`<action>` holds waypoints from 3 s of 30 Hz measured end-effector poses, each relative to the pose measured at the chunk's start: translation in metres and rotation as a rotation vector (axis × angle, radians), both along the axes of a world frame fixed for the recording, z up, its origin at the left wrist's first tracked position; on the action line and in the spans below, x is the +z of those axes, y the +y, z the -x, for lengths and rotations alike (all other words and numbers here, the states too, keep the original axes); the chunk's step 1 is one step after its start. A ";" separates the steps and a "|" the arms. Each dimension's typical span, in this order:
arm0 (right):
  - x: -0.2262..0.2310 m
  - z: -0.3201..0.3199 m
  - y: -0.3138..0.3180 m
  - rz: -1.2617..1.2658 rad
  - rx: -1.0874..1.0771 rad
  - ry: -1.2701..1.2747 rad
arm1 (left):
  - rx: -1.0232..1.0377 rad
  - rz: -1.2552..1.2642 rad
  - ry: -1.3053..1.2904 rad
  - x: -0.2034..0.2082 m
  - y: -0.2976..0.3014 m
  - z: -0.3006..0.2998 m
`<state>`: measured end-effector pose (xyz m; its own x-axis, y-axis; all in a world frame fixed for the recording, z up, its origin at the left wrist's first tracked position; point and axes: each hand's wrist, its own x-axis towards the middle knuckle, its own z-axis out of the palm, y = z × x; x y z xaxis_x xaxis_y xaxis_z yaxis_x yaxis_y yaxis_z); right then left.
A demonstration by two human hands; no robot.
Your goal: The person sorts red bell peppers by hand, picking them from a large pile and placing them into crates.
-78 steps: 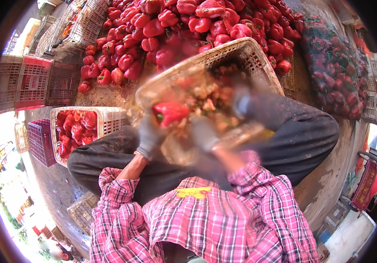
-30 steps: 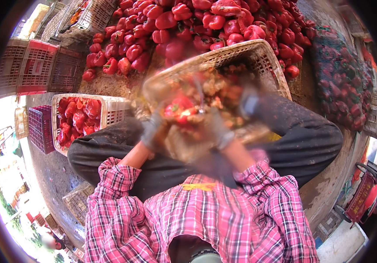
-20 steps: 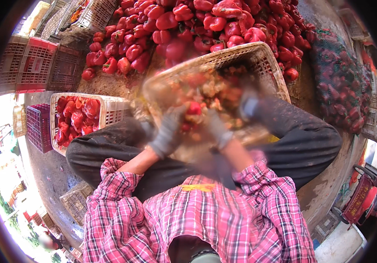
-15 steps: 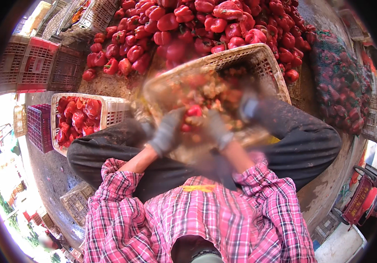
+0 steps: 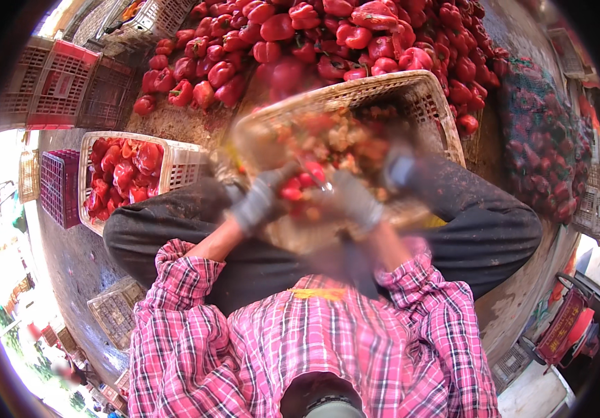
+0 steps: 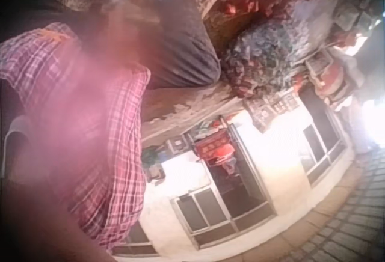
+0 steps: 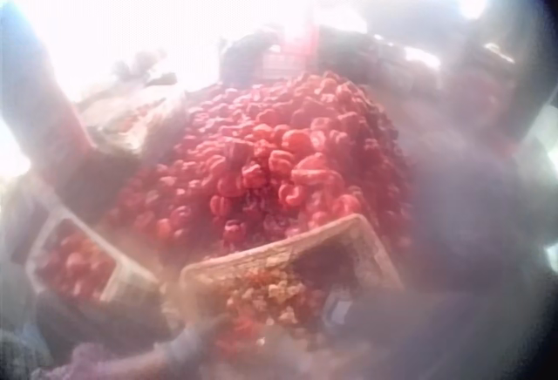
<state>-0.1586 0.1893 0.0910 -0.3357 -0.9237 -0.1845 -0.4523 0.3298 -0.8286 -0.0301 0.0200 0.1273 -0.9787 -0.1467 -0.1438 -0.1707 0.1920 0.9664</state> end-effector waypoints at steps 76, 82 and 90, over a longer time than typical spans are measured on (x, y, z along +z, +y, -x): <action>0.075 -0.014 -0.047 0.136 -0.527 0.133 | 0.398 -0.251 0.033 0.039 -0.073 0.028; 0.056 -0.022 -0.027 -0.175 -0.305 -0.013 | 0.461 -0.157 0.172 0.013 -0.016 0.008; 0.000 -0.052 -0.008 -0.190 -0.468 -0.304 | 0.750 -0.509 -0.036 0.014 0.023 0.017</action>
<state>-0.1070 0.1808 0.0907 -0.6059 -0.6310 -0.4844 0.0263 0.5927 -0.8050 -0.0470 0.0429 0.1415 -0.6456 -0.6541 -0.3941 -0.1101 -0.4309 0.8957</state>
